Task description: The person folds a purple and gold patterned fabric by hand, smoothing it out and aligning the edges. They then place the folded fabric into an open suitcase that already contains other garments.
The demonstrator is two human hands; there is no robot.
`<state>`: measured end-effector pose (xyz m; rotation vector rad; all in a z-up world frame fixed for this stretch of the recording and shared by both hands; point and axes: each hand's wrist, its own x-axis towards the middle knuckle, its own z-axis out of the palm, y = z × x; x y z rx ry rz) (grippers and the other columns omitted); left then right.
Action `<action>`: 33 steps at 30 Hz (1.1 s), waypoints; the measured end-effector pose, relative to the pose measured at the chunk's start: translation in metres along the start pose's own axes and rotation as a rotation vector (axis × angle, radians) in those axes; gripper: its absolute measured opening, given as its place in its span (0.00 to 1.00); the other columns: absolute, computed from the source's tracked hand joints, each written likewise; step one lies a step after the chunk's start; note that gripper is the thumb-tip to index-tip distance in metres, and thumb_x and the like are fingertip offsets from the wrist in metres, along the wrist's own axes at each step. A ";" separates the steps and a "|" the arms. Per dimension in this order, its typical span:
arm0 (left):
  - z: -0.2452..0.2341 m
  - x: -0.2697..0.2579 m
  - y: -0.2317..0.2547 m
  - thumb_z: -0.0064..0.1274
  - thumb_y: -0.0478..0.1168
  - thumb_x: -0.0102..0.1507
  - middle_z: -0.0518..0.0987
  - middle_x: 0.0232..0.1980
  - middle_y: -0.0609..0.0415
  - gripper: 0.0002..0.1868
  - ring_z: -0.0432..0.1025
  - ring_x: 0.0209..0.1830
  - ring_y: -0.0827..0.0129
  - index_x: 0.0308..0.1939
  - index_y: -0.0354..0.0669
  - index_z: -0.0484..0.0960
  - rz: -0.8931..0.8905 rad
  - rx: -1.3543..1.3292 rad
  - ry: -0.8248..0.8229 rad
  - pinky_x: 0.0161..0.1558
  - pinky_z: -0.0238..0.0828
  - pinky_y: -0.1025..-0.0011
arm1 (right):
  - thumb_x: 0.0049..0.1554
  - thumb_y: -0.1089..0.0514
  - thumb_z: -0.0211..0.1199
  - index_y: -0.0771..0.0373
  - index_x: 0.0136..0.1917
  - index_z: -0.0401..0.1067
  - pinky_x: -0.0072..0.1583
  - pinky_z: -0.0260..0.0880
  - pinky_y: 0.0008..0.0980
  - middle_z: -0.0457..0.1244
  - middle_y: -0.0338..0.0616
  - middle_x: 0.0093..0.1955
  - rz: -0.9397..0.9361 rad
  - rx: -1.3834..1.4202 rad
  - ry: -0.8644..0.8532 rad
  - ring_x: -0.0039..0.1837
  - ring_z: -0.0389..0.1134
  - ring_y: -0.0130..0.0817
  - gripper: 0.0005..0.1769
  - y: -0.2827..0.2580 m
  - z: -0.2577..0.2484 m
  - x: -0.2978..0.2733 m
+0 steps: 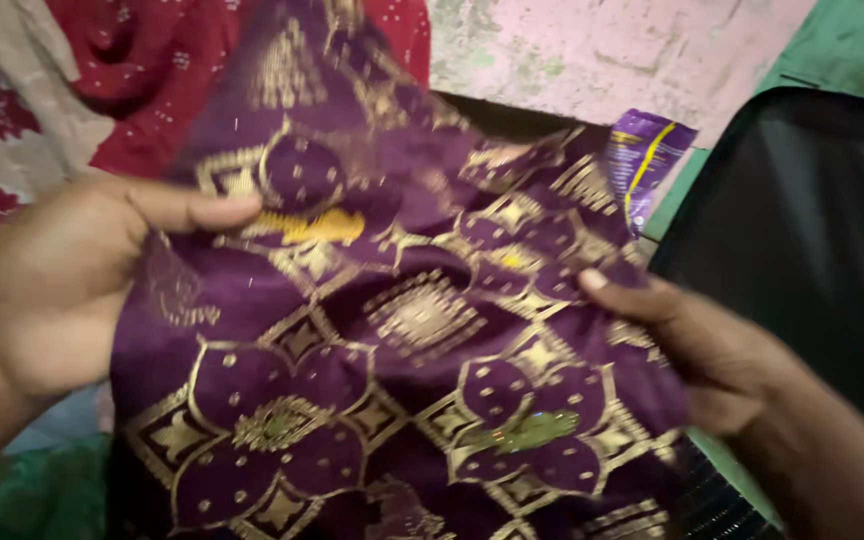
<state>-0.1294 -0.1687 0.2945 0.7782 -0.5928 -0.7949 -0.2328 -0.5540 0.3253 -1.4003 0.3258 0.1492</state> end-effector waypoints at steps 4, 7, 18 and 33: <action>0.051 0.023 0.001 0.49 0.38 0.69 0.82 0.58 0.30 0.23 0.81 0.54 0.48 0.64 0.25 0.69 0.071 0.024 0.097 0.57 0.73 0.47 | 0.53 0.45 0.65 0.64 0.63 0.69 0.52 0.79 0.54 0.73 0.59 0.51 0.081 -0.151 0.016 0.47 0.78 0.48 0.30 -0.047 -0.042 -0.031; 0.083 0.052 -0.022 0.51 0.37 0.67 0.82 0.57 0.31 0.22 0.81 0.51 0.45 0.62 0.26 0.71 0.028 -0.157 0.029 0.59 0.74 0.43 | 0.53 0.41 0.61 0.57 0.63 0.72 0.53 0.76 0.58 0.73 0.56 0.55 0.160 -0.254 0.304 0.49 0.76 0.48 0.29 -0.070 -0.081 -0.042; 0.112 0.170 -0.207 0.57 0.42 0.52 0.87 0.44 0.42 0.20 0.80 0.41 0.49 0.47 0.38 0.85 -0.254 -0.573 0.387 0.51 0.76 0.47 | 0.57 0.46 0.64 0.56 0.73 0.67 0.58 0.72 0.44 0.71 0.52 0.64 0.287 -0.667 0.498 0.58 0.74 0.42 0.33 -0.061 -0.261 -0.012; -0.045 0.216 -0.314 0.60 0.37 0.58 0.82 0.46 0.48 0.22 0.75 0.36 0.54 0.56 0.48 0.79 -0.267 -0.090 1.014 0.38 0.74 0.54 | 0.54 0.58 0.67 0.59 0.62 0.72 0.57 0.73 0.43 0.72 0.45 0.52 0.211 -0.301 0.304 0.52 0.72 0.39 0.22 0.133 -0.272 0.144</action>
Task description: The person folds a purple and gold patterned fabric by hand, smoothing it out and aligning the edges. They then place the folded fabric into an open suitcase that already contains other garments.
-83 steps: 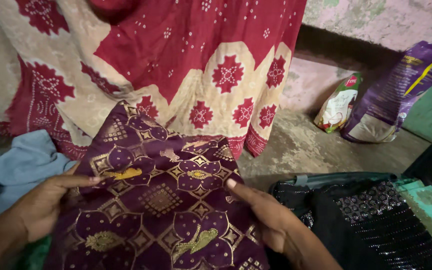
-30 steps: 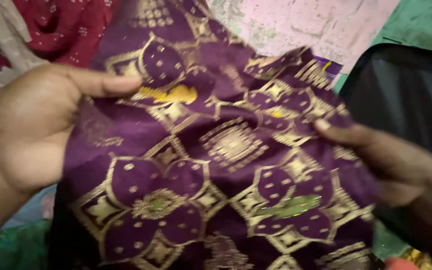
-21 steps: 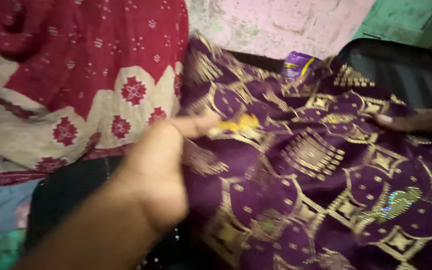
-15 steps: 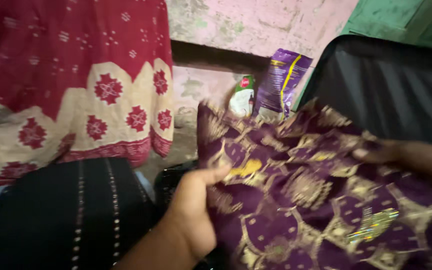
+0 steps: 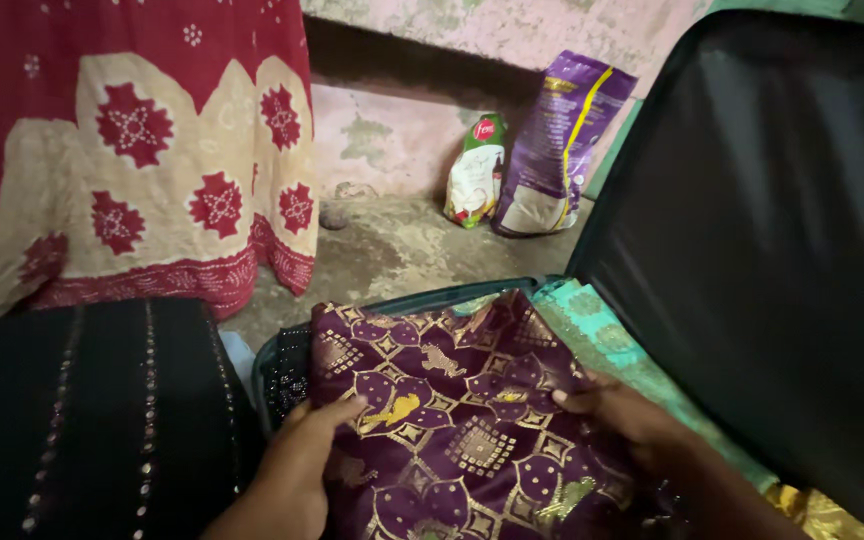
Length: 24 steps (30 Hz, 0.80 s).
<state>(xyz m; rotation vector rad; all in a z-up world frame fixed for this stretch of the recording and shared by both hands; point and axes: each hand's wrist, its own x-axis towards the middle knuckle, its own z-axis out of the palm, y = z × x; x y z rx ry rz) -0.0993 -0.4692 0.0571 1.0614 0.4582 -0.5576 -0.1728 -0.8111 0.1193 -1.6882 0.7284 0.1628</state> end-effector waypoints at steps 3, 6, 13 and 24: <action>0.015 -0.021 0.010 0.61 0.33 0.57 0.84 0.45 0.49 0.22 0.78 0.38 0.57 0.55 0.47 0.78 0.061 -0.014 0.052 0.40 0.76 0.55 | 0.55 0.58 0.66 0.62 0.62 0.72 0.57 0.76 0.44 0.72 0.47 0.52 0.003 0.058 -0.025 0.51 0.72 0.41 0.22 -0.009 0.007 -0.004; 0.026 -0.021 0.003 0.57 0.29 0.54 0.85 0.45 0.47 0.25 0.80 0.38 0.56 0.57 0.42 0.79 0.236 -0.018 0.124 0.42 0.76 0.56 | 0.56 0.57 0.64 0.63 0.63 0.71 0.57 0.77 0.44 0.73 0.52 0.54 0.051 0.038 0.031 0.52 0.75 0.45 0.22 -0.031 0.002 -0.012; 0.009 0.028 -0.037 0.63 0.35 0.55 0.81 0.57 0.41 0.34 0.77 0.54 0.54 0.65 0.34 0.71 0.560 0.346 0.365 0.57 0.71 0.61 | 0.57 0.46 0.66 0.56 0.68 0.71 0.62 0.68 0.37 0.71 0.42 0.60 -0.134 -0.488 0.095 0.58 0.72 0.33 0.28 -0.020 0.015 0.035; 0.015 0.036 0.003 0.75 0.42 0.43 0.77 0.61 0.42 0.54 0.75 0.58 0.54 0.70 0.40 0.63 0.695 0.457 0.474 0.60 0.68 0.61 | 0.50 0.28 0.67 0.65 0.55 0.81 0.58 0.76 0.46 0.75 0.55 0.47 -0.128 -0.684 0.476 0.50 0.78 0.47 0.39 -0.033 0.058 0.052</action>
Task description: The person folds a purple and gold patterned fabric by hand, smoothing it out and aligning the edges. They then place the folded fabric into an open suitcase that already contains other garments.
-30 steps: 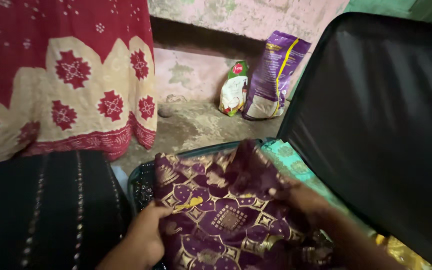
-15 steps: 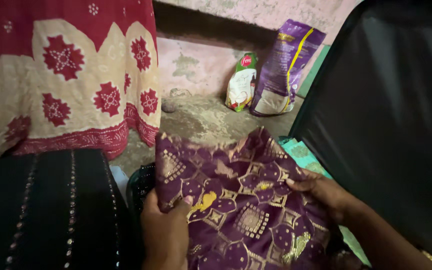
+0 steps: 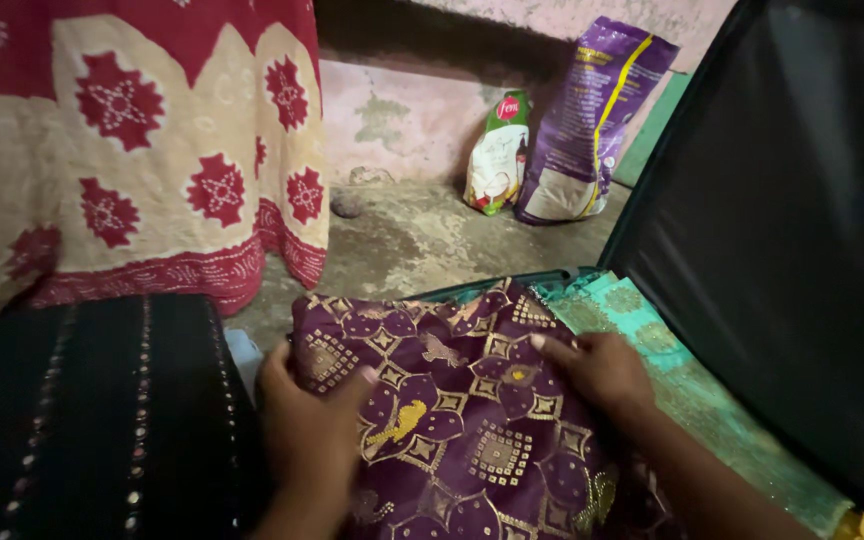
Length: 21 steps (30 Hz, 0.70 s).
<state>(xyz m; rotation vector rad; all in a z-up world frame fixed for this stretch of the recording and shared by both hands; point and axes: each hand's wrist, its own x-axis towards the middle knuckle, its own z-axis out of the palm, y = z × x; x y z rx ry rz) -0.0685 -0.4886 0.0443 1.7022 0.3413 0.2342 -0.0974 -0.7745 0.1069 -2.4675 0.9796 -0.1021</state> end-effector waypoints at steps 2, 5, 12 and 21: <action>-0.002 0.021 0.013 0.75 0.41 0.43 0.78 0.61 0.39 0.57 0.76 0.57 0.54 0.72 0.39 0.61 0.066 0.007 0.019 0.60 0.70 0.62 | 0.51 0.25 0.64 0.60 0.54 0.83 0.60 0.73 0.48 0.74 0.53 0.48 0.004 -0.110 0.091 0.52 0.76 0.47 0.39 -0.007 0.002 -0.004; -0.005 0.021 0.025 0.76 0.46 0.43 0.80 0.58 0.43 0.57 0.78 0.55 0.55 0.73 0.47 0.61 0.007 0.131 -0.095 0.60 0.72 0.62 | 0.50 0.23 0.63 0.52 0.62 0.77 0.61 0.71 0.49 0.72 0.50 0.54 -0.063 -0.103 0.174 0.56 0.73 0.47 0.39 -0.012 0.012 -0.002; -0.001 0.010 0.030 0.67 0.51 0.57 0.68 0.63 0.40 0.55 0.72 0.58 0.44 0.82 0.64 0.51 0.145 0.458 -0.145 0.56 0.71 0.54 | 0.50 0.25 0.64 0.52 0.66 0.72 0.64 0.63 0.53 0.64 0.48 0.62 -0.277 -0.274 0.357 0.67 0.61 0.48 0.41 -0.029 0.042 0.015; -0.001 0.012 0.015 0.51 0.42 0.65 0.72 0.62 0.37 0.31 0.71 0.58 0.40 0.72 0.50 0.62 0.335 0.324 -0.018 0.54 0.70 0.51 | 0.56 0.37 0.65 0.51 0.60 0.76 0.67 0.56 0.50 0.64 0.41 0.62 -0.299 -0.175 0.585 0.67 0.59 0.45 0.24 -0.037 0.050 0.003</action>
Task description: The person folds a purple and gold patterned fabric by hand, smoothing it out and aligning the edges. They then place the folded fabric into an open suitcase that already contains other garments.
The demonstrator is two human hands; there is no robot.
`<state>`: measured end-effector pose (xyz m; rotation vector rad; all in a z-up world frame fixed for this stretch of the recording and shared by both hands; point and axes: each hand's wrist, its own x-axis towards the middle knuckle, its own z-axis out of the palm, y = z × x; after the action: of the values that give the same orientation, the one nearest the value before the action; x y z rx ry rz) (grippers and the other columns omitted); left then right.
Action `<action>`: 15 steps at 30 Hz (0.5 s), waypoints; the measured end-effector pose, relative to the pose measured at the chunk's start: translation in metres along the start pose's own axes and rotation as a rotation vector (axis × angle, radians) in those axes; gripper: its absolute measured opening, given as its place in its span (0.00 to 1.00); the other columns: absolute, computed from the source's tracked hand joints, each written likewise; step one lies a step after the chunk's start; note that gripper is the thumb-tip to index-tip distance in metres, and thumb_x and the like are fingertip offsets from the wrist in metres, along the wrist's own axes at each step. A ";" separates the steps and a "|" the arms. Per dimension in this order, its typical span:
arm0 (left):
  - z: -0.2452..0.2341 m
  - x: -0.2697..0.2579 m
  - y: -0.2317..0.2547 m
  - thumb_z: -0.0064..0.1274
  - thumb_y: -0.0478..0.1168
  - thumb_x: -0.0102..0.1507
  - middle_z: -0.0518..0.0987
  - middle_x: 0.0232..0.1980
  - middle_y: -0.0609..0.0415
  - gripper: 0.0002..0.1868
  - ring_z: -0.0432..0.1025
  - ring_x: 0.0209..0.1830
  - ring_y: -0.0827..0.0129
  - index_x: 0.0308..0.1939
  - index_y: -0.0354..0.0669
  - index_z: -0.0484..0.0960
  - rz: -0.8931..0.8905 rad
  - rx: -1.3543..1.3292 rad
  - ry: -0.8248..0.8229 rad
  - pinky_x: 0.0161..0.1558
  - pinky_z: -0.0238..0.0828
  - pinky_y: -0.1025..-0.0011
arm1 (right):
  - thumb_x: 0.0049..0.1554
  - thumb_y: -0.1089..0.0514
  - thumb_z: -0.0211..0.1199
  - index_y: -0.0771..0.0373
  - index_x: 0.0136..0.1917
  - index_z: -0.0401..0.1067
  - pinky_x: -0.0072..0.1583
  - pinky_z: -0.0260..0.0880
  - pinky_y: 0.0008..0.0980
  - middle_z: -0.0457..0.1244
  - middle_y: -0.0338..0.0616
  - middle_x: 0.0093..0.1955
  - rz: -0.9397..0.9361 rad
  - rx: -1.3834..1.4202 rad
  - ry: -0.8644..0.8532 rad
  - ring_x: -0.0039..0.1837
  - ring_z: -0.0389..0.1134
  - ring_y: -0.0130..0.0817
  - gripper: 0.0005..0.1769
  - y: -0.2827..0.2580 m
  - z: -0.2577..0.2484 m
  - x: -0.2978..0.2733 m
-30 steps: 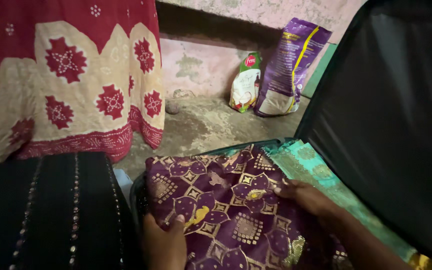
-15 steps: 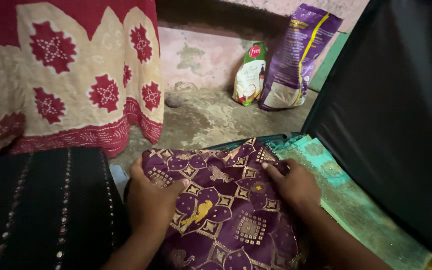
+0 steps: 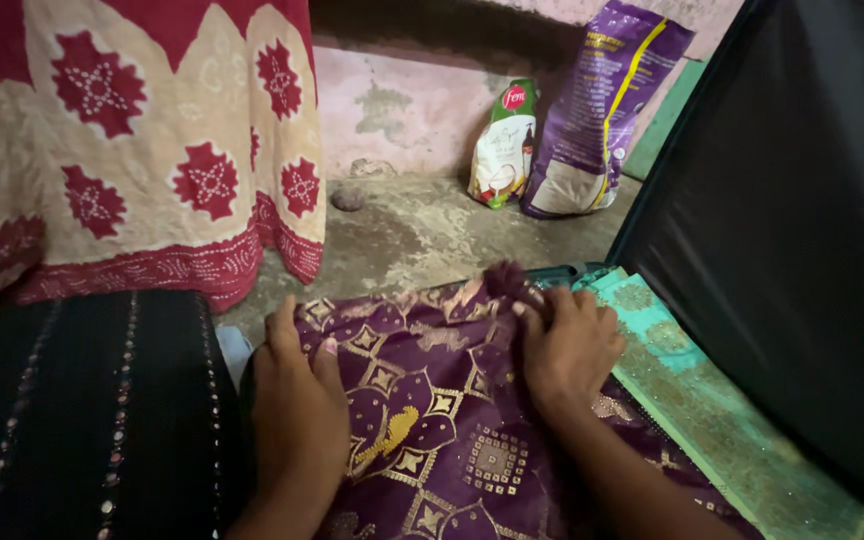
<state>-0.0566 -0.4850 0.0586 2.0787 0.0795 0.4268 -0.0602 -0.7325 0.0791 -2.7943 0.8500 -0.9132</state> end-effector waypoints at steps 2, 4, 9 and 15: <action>-0.004 0.000 -0.002 0.50 0.43 0.66 0.74 0.62 0.37 0.27 0.72 0.59 0.40 0.69 0.47 0.65 0.132 0.025 0.022 0.55 0.71 0.51 | 0.57 0.38 0.64 0.50 0.59 0.76 0.67 0.55 0.51 0.64 0.41 0.63 0.000 0.001 0.043 0.67 0.59 0.46 0.22 0.002 0.005 -0.002; -0.008 0.010 -0.001 0.50 0.48 0.67 0.72 0.63 0.36 0.27 0.72 0.59 0.38 0.68 0.47 0.66 -0.009 0.190 -0.174 0.56 0.72 0.51 | 0.56 0.39 0.64 0.49 0.59 0.76 0.65 0.54 0.54 0.64 0.43 0.64 -0.043 -0.028 0.045 0.68 0.58 0.47 0.22 0.005 0.012 -0.001; -0.013 0.015 0.011 0.49 0.54 0.67 0.72 0.60 0.32 0.27 0.74 0.56 0.37 0.65 0.47 0.64 -0.167 0.403 -0.382 0.56 0.74 0.50 | 0.58 0.36 0.60 0.51 0.61 0.73 0.67 0.52 0.58 0.63 0.43 0.66 -0.013 -0.069 -0.099 0.71 0.57 0.48 0.25 0.009 0.024 0.000; -0.017 0.013 0.007 0.50 0.56 0.67 0.80 0.54 0.34 0.27 0.77 0.54 0.39 0.60 0.42 0.66 -0.173 0.418 -0.458 0.55 0.75 0.50 | 0.59 0.37 0.58 0.55 0.62 0.72 0.67 0.52 0.60 0.63 0.46 0.65 -0.016 -0.126 -0.102 0.70 0.58 0.49 0.26 0.015 0.025 -0.003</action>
<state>-0.0507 -0.4724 0.0759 2.5046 0.0788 -0.1957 -0.0552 -0.7460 0.0531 -2.9292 0.9007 -0.7363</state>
